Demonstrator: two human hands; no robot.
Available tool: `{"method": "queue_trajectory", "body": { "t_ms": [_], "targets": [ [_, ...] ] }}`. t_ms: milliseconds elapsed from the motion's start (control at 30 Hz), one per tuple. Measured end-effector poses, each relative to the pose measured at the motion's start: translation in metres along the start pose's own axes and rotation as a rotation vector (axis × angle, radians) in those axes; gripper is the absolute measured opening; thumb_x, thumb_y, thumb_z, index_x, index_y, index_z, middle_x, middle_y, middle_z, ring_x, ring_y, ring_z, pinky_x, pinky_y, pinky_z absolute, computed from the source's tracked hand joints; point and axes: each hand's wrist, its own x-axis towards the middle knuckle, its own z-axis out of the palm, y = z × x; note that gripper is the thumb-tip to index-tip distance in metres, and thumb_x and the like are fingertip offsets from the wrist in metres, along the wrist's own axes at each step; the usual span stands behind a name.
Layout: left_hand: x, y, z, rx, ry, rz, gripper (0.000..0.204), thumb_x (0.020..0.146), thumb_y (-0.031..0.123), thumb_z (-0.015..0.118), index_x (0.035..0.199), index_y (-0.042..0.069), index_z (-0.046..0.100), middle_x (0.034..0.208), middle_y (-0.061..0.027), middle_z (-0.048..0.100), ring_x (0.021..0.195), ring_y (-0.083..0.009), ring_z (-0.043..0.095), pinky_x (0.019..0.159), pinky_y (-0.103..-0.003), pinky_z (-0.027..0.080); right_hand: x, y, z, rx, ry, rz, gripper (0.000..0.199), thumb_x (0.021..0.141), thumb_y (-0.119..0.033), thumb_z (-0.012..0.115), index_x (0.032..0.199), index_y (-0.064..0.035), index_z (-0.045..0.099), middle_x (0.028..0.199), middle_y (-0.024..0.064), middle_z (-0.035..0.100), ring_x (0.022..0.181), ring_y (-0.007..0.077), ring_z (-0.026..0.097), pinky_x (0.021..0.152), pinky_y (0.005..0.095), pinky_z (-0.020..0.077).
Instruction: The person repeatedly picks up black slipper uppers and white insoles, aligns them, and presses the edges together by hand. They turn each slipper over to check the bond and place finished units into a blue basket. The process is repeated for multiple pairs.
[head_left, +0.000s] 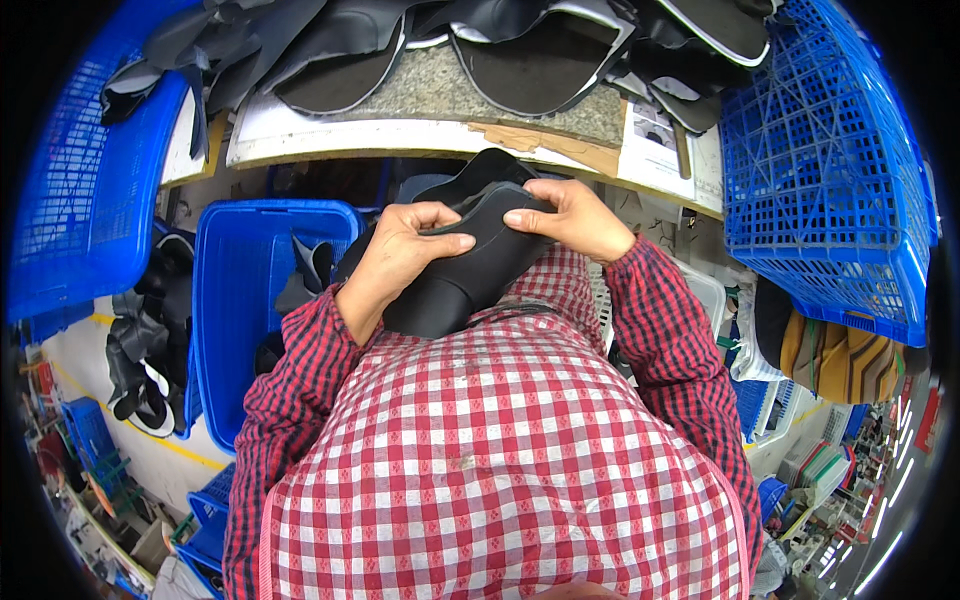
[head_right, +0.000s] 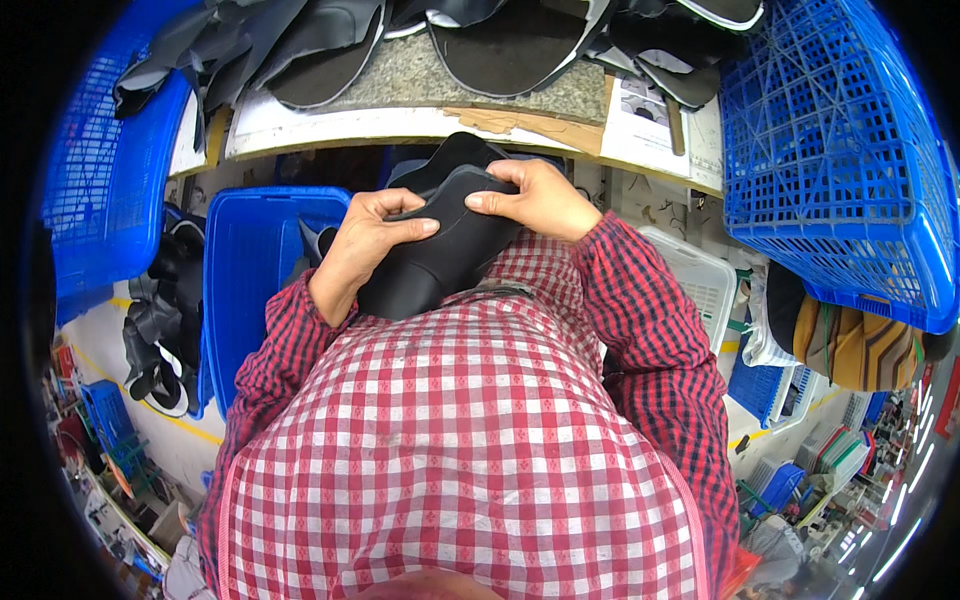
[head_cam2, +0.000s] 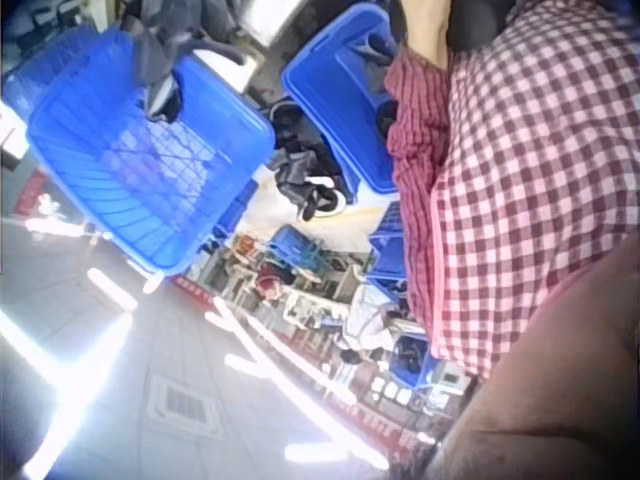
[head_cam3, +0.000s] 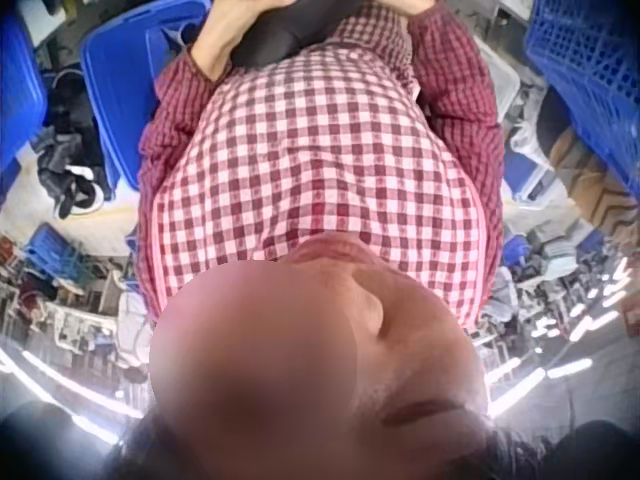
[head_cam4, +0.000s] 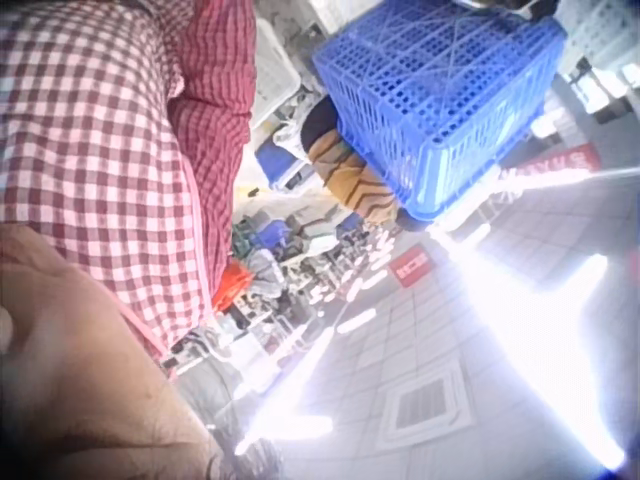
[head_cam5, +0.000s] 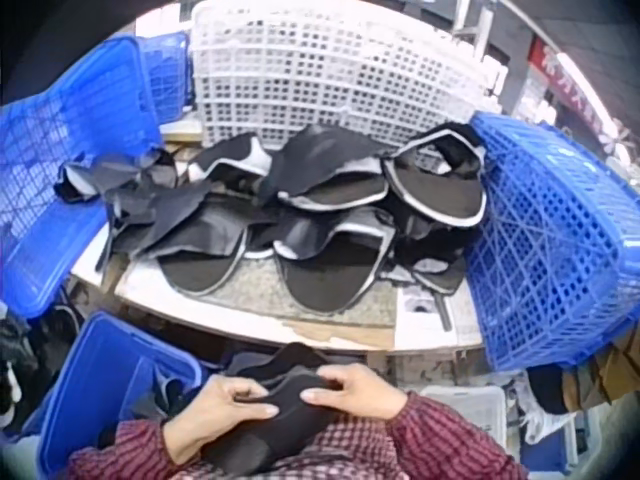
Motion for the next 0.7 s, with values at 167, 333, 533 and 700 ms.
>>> {"method": "queue_trajectory", "body": {
  "t_ms": [167, 333, 533, 700],
  "targets": [
    [0.001, 0.005, 0.006, 0.053, 0.035, 0.106, 0.017, 0.085, 0.007, 0.083, 0.098, -0.001, 0.076, 0.088, -0.0021, 0.075, 0.079, -0.0071, 0.065, 0.074, -0.023, 0.053, -0.003, -0.004, 0.003, -0.045, 0.011, 0.011, 0.038, 0.094, -0.03, 0.08, 0.115, 0.0011, 0.073, 0.099, 0.0059, 0.075, 0.092, 0.0109, 0.067, 0.083, 0.0291, 0.055],
    [0.0, -0.005, -0.003, 0.012, -0.004, 0.049, 0.018, 0.086, 0.008, 0.082, 0.099, -0.002, 0.075, 0.088, -0.0023, 0.075, 0.081, -0.0076, 0.066, 0.074, -0.024, 0.053, -0.003, -0.003, 0.006, -0.123, 0.002, -0.019, 0.04, 0.091, -0.031, 0.083, 0.113, 0.001, 0.074, 0.097, 0.0091, 0.077, 0.089, 0.014, 0.07, 0.082, 0.0306, 0.056],
    [0.0, 0.001, -0.005, 0.162, 0.018, 0.055, 0.018, 0.085, 0.008, 0.082, 0.1, 0.0, 0.076, 0.088, -0.0039, 0.075, 0.082, -0.0088, 0.066, 0.074, -0.026, 0.053, -0.002, -0.004, 0.012, -0.196, 0.089, -0.029, 0.038, 0.09, -0.029, 0.083, 0.112, 0.0011, 0.074, 0.096, 0.0105, 0.077, 0.089, 0.0161, 0.072, 0.083, 0.0324, 0.0566],
    [-0.047, 0.091, -0.005, 0.718, 0.044, 0.548, 0.018, 0.085, 0.008, 0.082, 0.103, 0.006, 0.078, 0.094, -0.0046, 0.073, 0.081, -0.0224, 0.067, 0.092, -0.037, 0.048, 0.001, 0.008, 0.001, -0.068, 0.056, 0.023, 0.039, 0.093, -0.025, 0.081, 0.116, 0.0043, 0.071, 0.102, 0.0044, 0.074, 0.093, 0.0093, 0.065, 0.088, 0.0278, 0.0533]
  ]
}}
